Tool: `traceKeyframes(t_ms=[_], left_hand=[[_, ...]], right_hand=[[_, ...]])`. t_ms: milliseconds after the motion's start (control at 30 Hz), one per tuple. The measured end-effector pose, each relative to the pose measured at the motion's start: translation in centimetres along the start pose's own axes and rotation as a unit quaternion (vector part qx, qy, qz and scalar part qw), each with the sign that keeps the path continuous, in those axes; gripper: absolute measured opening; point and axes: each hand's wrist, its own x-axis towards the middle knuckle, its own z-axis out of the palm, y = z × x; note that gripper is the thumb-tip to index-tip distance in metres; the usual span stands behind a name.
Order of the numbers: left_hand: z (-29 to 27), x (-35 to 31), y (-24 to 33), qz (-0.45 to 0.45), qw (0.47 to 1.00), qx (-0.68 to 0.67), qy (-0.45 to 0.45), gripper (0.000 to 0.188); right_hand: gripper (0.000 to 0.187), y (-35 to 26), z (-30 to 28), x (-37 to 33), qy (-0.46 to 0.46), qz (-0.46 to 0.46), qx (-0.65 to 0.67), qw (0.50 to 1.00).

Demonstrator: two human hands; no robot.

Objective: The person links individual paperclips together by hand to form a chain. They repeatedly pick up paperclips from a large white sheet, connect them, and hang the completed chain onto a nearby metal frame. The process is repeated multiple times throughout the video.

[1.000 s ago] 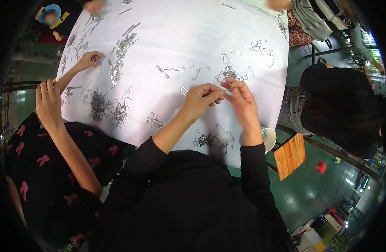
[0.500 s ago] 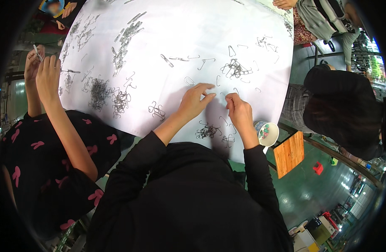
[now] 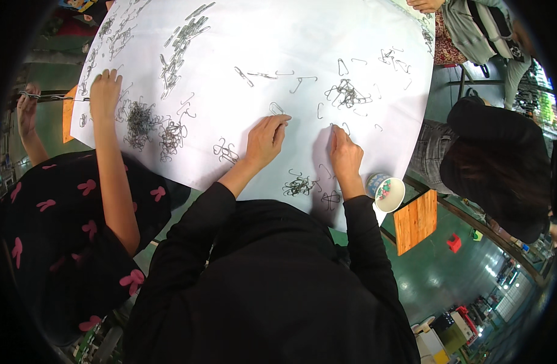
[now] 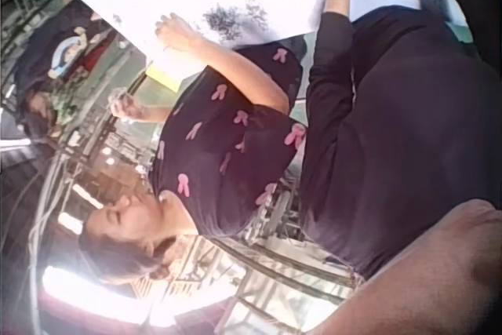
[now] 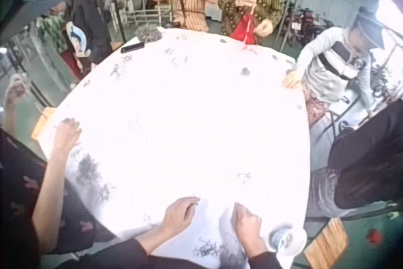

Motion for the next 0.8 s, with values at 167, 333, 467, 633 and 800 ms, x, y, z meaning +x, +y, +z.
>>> traceKeyframes(t_ms=[167, 333, 467, 633, 800], left_hand=[[0.18, 0.21, -0.38, 0.059, 0.998, 0.017, 0.026, 0.018], [0.21, 0.29, -0.32, 0.053, 0.998, 0.017, 0.022, 0.018], [0.14, 0.37, -0.27, 0.052, 0.998, 0.017, 0.018, 0.018], [0.09, 0.41, -0.08, 0.05, 0.998, 0.017, 0.016, 0.018], [0.17, 0.33, -0.22, 0.057, 0.998, 0.012, 0.021, 0.019]], right_hand=[[0.021, 0.21, 0.72, -0.28, -0.005, -0.016, -0.012, 1.0], [0.025, 0.23, 0.77, -0.21, -0.011, -0.026, -0.015, 0.999], [0.026, 0.31, 0.99, -0.08, -0.026, -0.026, -0.031, 0.999], [0.032, 0.44, 1.19, -0.15, -0.033, -0.037, -0.034, 0.998], [0.038, 0.42, 1.15, -0.15, -0.053, -0.043, -0.039, 0.997]])
